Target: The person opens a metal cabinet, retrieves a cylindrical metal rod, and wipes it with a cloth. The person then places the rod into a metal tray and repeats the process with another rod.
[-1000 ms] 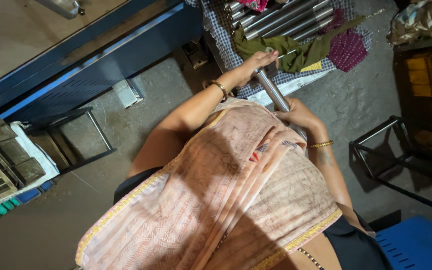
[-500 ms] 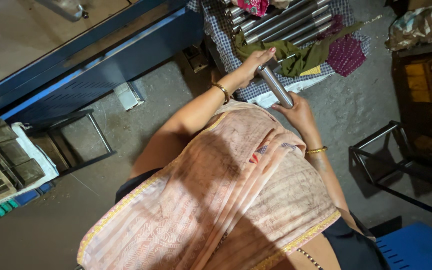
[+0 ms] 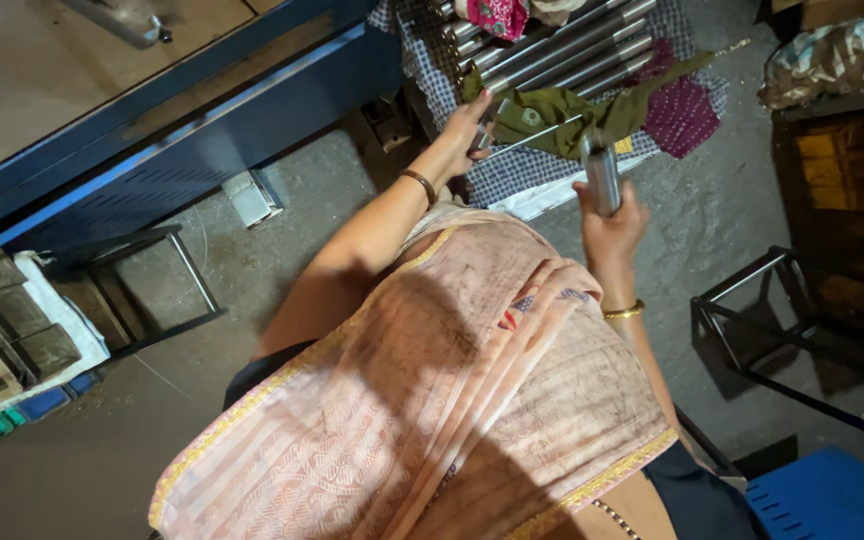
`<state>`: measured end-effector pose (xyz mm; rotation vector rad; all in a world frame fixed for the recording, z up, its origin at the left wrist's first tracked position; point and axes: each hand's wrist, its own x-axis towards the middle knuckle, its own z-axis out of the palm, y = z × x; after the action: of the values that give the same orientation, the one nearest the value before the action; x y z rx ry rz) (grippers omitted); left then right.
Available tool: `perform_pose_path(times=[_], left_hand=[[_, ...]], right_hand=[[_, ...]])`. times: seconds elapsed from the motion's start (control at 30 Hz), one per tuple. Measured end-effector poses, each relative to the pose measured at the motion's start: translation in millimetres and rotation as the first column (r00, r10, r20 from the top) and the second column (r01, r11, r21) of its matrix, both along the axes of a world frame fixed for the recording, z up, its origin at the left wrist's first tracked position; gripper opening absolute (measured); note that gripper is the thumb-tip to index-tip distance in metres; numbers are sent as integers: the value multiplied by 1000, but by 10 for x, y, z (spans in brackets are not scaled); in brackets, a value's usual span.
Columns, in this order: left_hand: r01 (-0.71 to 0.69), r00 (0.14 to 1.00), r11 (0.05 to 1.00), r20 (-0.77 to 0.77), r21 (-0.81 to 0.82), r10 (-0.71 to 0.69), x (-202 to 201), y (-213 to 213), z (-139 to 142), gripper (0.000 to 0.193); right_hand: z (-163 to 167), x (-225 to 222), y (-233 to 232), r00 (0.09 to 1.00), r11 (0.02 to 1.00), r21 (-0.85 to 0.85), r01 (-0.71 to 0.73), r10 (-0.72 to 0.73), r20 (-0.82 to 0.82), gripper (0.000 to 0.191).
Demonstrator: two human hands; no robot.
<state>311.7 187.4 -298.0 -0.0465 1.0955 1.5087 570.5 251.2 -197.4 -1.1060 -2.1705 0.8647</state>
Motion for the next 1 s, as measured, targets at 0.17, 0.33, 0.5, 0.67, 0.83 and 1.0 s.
perform_pose_path(times=[0.17,0.33,0.5,0.67,0.83,1.0], left_hand=[[58,998,992,-20,-111,-61,53,112,35,47],[92,992,995,-89,-34,-95,176,189,116,51],[127,987,991,-98,-33,-130,254,109,170,51],[155,968,986,-208,61,-139,239,121,205,52],[317,897,933,-373,170,-237,236,176,247,53],[262,914,951,-358,165,-190,249,219,249,54]], right_hand=[[59,-107,86,961,970,178,-165,118,250,40],[46,-202,5,924,969,109,-222,174,340,41],[50,-261,-14,871,970,-15,-242,224,436,39],[12,-197,60,847,929,-173,-328,370,383,37],[-51,-162,156,851,680,-624,-385,523,44,34],[0,-191,196,818,775,-506,-379,536,209,35]])
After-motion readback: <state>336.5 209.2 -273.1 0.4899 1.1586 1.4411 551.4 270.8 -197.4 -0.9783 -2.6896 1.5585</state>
